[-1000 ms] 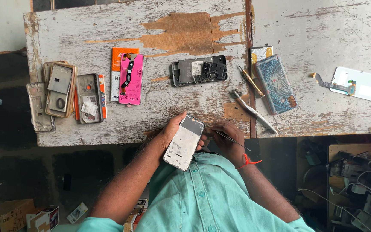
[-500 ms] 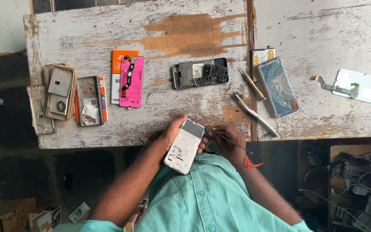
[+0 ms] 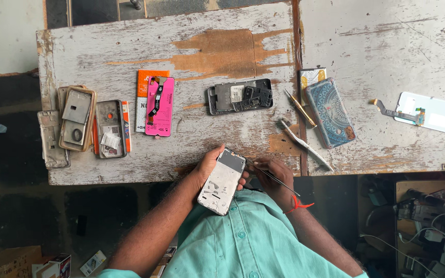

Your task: The person uses a tool to pry open a mobile phone, removes the back cover and internal components, and handles a replacement screen panel.

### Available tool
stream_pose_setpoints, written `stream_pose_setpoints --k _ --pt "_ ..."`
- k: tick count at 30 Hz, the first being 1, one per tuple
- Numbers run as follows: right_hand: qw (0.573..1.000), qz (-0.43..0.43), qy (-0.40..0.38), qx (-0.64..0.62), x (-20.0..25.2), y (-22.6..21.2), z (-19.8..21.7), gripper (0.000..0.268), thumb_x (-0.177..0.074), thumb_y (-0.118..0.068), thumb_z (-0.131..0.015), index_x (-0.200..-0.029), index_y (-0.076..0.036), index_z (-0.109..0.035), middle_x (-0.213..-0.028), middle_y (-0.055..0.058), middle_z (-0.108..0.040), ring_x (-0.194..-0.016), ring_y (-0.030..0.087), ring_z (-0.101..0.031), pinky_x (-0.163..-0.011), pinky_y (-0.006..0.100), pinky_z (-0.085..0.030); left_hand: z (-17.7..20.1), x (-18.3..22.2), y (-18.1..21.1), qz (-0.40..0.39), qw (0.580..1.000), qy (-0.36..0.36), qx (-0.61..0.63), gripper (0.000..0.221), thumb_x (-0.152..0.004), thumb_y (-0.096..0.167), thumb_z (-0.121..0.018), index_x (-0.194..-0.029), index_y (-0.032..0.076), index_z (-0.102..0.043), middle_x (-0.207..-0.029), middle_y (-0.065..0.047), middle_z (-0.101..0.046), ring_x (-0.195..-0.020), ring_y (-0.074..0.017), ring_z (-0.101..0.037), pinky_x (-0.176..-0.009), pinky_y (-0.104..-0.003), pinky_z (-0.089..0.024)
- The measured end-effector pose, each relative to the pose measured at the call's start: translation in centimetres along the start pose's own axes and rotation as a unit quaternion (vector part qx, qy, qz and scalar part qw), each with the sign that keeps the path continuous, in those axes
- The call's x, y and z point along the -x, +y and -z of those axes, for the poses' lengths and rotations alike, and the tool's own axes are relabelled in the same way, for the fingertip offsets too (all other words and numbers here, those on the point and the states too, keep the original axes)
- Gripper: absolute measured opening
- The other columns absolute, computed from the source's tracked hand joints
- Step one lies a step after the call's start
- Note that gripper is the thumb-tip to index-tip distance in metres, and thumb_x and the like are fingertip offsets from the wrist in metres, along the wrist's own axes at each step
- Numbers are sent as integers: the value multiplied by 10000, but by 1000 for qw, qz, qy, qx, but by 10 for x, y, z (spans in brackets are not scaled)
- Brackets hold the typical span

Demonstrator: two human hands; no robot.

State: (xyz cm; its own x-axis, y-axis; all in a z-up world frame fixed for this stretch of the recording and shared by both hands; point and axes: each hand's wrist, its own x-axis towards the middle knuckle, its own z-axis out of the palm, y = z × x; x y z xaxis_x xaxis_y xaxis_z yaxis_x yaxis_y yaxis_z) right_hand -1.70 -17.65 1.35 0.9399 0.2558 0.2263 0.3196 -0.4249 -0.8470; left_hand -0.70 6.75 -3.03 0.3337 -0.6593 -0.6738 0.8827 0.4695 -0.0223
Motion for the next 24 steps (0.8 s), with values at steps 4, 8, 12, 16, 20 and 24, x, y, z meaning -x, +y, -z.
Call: stream_pose_setpoints --k 4,8,12,16,20,24 --pt "1000 -4 2 -16 1 0 0 224 -802 -16 -827 -973 -61 -691 -1044 79 -752 -948 238 -750 -796 334 -599 -1 0 0 4 1000 -14 11 924 -986 748 -348 -1301 -91 -571 -1116 -372 -661 -918 -480 -709 -797 -603 -597" --pt "1000 -5 -5 -18 0 1 -1 224 -800 -17 -828 -972 -63 -692 -1037 76 -756 -939 237 -754 -784 333 -599 -1 1 0 5 1000 -3 11 925 -981 746 -347 -1297 -94 -568 -1112 -373 -660 -909 -480 -709 -787 -603 -599" --pt "999 -16 4 -35 -1 1 -3 200 -842 -36 -815 -970 -60 -663 -1024 76 -756 -958 238 -760 -809 330 -606 -1 -1 1 0 1000 -2 -9 918 -977 743 -352 -1302 -88 -567 -1112 -373 -663 -907 -475 -708 -778 -602 -597" --pt "998 -65 -12 -8 -7 -1 -7 171 -840 -87 -827 -945 -54 -696 -942 79 -774 -864 230 -753 -743 338 -578 0 -1 1 7 1000 -29 7 929 -976 753 -359 -1318 -84 -570 -1101 -354 -665 -908 -469 -709 -783 -596 -597" --pt "991 -120 -19 -49 -9 -8 -2 143 -873 -130 -803 -945 -45 -713 -908 78 -773 -819 182 -766 -694 303 -600 2 -2 -3 -1 1000 -15 7 934 -961 764 -378 -1307 -82 -570 -1088 -341 -668 -894 -461 -709 -775 -595 -594" --pt "981 -181 -11 -63 -17 -16 -8 179 -875 -163 -812 -934 -24 -716 -843 87 -776 -736 154 -755 -637 300 -587 4 -2 -2 1 1000 -25 16 925 -966 768 -395 -1305 -74 -572 -1078 -323 -666 -895 -459 -709 -786 -595 -598"
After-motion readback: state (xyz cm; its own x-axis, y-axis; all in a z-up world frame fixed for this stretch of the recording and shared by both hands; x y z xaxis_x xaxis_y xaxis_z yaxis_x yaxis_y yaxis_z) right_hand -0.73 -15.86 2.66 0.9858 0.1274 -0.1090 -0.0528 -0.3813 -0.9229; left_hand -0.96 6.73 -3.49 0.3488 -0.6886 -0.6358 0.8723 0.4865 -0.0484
